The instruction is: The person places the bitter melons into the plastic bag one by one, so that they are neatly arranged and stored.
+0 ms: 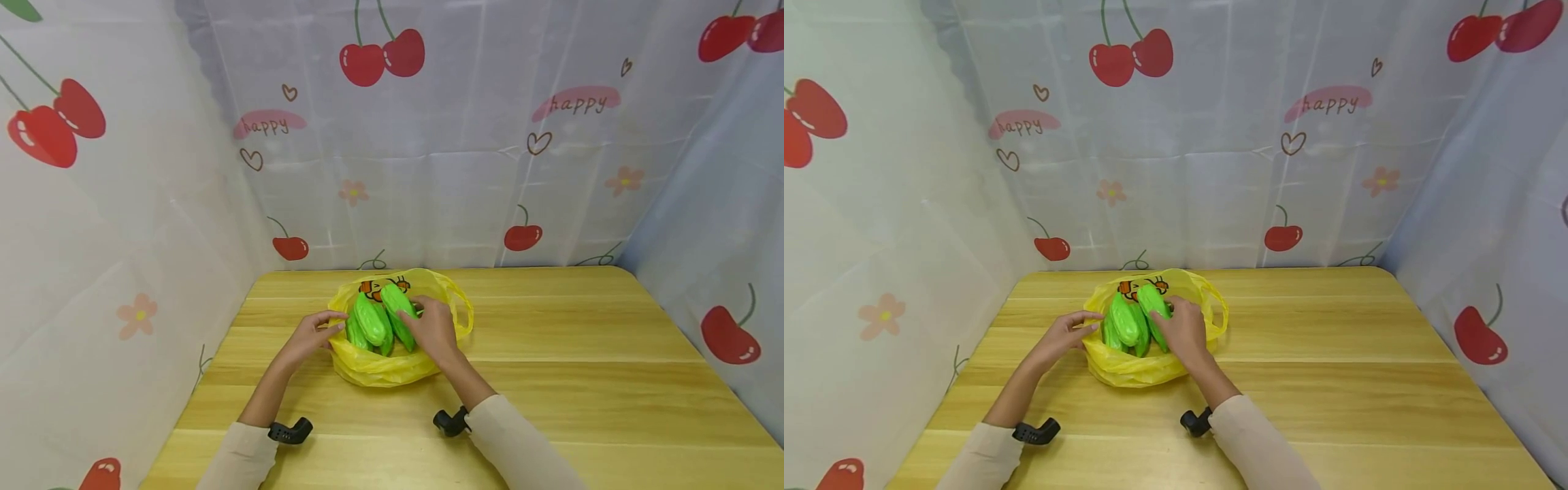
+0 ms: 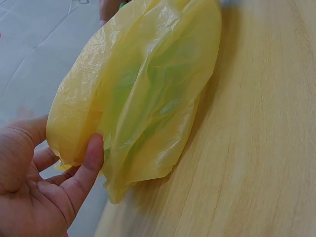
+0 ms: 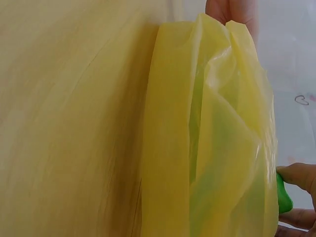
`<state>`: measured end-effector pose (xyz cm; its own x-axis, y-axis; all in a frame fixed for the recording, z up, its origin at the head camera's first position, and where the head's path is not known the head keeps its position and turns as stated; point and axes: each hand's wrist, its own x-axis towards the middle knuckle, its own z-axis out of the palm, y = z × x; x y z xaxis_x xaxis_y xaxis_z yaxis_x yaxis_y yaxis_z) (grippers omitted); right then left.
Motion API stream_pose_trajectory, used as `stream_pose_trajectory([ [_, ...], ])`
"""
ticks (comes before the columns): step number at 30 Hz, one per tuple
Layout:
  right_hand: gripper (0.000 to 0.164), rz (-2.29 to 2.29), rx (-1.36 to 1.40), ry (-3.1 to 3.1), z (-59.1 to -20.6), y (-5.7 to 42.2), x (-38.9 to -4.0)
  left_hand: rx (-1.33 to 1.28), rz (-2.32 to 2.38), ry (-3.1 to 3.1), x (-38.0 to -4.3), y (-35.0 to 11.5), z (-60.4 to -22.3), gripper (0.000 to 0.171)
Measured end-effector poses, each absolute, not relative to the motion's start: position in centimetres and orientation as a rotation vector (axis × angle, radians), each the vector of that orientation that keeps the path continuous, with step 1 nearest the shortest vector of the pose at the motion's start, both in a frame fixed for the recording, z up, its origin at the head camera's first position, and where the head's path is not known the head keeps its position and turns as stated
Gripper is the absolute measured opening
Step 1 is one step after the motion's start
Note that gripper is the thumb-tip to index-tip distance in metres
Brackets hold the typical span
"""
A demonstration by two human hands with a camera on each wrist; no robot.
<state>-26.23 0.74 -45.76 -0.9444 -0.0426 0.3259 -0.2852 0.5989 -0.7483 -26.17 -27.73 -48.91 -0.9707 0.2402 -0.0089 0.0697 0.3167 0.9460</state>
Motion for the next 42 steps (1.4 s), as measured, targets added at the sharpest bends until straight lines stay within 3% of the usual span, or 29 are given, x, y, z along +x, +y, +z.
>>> stream_pose_trajectory([
  [42, 0.042, 1.178, 0.373, -2.66, -46.5, 0.1, -26.0, 0.287, 1.73, 2.426, -26.2, -27.7, -48.9, 0.037],
])
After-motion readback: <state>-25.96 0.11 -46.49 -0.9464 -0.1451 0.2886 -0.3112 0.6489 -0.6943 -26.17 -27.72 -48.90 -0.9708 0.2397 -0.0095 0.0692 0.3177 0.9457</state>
